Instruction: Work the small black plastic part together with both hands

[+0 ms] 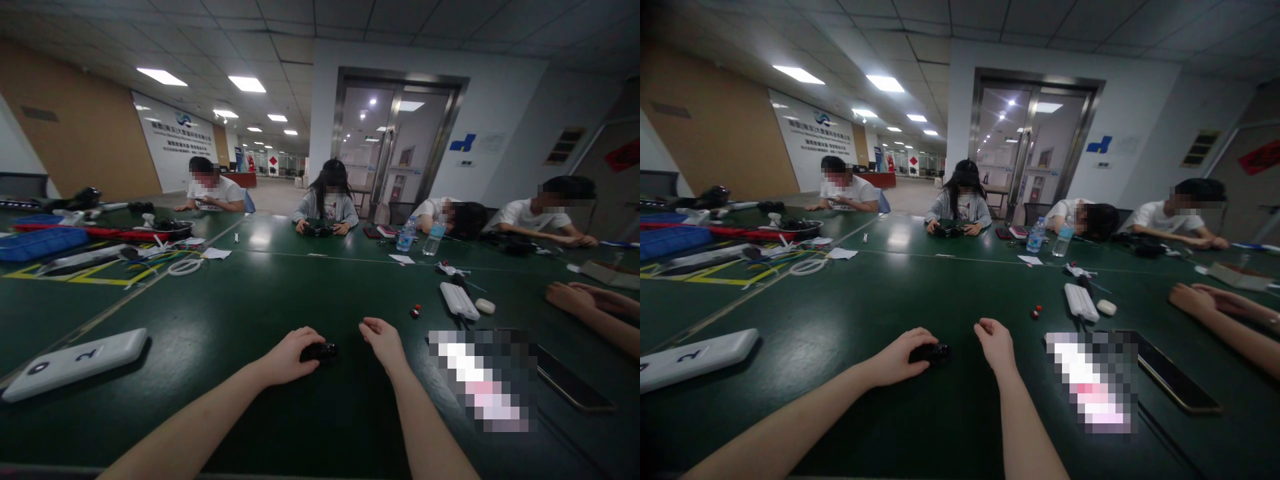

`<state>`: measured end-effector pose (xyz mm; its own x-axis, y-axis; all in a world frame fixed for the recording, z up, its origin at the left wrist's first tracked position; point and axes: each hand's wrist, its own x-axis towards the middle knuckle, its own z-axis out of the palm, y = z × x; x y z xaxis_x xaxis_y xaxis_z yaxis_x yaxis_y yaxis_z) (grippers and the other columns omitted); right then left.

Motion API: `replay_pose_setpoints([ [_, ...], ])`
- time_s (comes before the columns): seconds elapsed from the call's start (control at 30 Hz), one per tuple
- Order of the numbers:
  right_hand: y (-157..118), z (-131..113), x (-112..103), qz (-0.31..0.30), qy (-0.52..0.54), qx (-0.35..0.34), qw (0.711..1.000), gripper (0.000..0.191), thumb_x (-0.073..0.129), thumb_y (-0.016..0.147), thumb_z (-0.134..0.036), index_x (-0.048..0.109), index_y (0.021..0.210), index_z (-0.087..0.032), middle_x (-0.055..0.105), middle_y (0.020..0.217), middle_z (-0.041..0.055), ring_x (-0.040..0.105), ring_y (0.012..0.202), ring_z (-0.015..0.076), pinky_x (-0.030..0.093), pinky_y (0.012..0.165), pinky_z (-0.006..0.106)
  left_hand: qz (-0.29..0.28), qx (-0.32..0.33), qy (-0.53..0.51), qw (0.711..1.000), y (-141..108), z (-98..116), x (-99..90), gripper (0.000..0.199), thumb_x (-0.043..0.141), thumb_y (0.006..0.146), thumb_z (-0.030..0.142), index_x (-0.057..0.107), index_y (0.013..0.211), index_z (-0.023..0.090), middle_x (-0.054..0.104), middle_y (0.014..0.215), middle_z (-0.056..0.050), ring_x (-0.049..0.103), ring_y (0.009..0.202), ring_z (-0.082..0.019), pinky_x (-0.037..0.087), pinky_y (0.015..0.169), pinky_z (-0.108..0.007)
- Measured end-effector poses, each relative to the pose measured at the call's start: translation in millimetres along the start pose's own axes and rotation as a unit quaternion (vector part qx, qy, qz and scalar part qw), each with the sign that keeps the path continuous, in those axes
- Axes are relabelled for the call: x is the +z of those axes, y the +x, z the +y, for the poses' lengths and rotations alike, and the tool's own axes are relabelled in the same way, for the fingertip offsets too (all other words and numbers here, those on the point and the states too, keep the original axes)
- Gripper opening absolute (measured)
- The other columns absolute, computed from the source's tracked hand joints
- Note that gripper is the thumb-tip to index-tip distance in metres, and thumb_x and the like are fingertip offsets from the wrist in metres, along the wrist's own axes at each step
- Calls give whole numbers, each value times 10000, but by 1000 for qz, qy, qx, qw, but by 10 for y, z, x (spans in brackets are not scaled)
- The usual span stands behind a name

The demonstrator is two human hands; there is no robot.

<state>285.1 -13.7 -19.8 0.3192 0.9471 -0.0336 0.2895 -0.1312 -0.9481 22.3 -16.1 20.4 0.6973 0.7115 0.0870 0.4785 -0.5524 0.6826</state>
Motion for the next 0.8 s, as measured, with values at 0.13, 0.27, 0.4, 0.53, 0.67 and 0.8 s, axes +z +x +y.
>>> replay_pose_setpoints([
  [0.13, -97, -154, 34, -28, -5, -40, 999, 381, 607, 755, -349, 608, 1101, -188, 644, 1113, 75, 604, 1030, 224, 494, 862, 355, 2, 4, 6, 1000, 9, -38, 19, 413, 597, 777, 274, 552, 1187, 261, 522, 1210, -44, 492, 1106, -208, 396, 968, -366],
  [0.27, -235, -325, 128, -141, -25, -117, 983, 307, 596, 781, -322, 616, 1056, -188, 657, 1034, 47, 606, 983, 193, 467, 884, 348, 11, 24, 14, 1000, 20, -97, 48, 411, 588, 785, 278, 549, 1194, 257, 521, 1199, -51, 498, 1092, -205, 406, 961, -363],
  [0.4, -364, -420, 217, -228, -68, -135, 962, 256, 588, 793, -288, 621, 1032, -204, 639, 973, 24, 601, 900, 170, 474, 818, 321, 18, 31, 13, 999, 29, -104, 55, 395, 589, 783, 271, 556, 1176, 253, 531, 1173, -48, 510, 1068, -199, 420, 942, -355],
  [0.53, -451, -488, 244, -258, -122, -165, 944, 190, 602, 781, -269, 650, 960, -227, 607, 980, 12, 577, 857, 157, 459, 767, 292, 12, 32, 11, 999, 29, -66, 42, 376, 586, 788, 259, 560, 1162, 253, 544, 1156, -40, 512, 1065, -194, 418, 938, -358],
  [0.67, -506, -560, 248, -268, -165, -157, 936, 201, 614, 770, -272, 656, 965, -247, 602, 919, 2, 552, 789, 149, 441, 711, 284, 31, 26, 5, 999, 23, -62, 46, 400, 601, 774, 257, 535, 1168, 235, 555, 1163, -53, 505, 1079, -206, 407, 952, -383],
  [0.8, -533, -598, 249, -260, -193, -135, 936, 199, 636, 750, -293, 660, 943, -250, 597, 869, -1, 531, 757, 151, 425, 679, 283, 38, 7, -8, 999, 14, -38, 39, 365, 612, 766, 268, 533, 1119, 221, 562, 1137, -49, 517, 1051, -201, 426, 918, -371],
])
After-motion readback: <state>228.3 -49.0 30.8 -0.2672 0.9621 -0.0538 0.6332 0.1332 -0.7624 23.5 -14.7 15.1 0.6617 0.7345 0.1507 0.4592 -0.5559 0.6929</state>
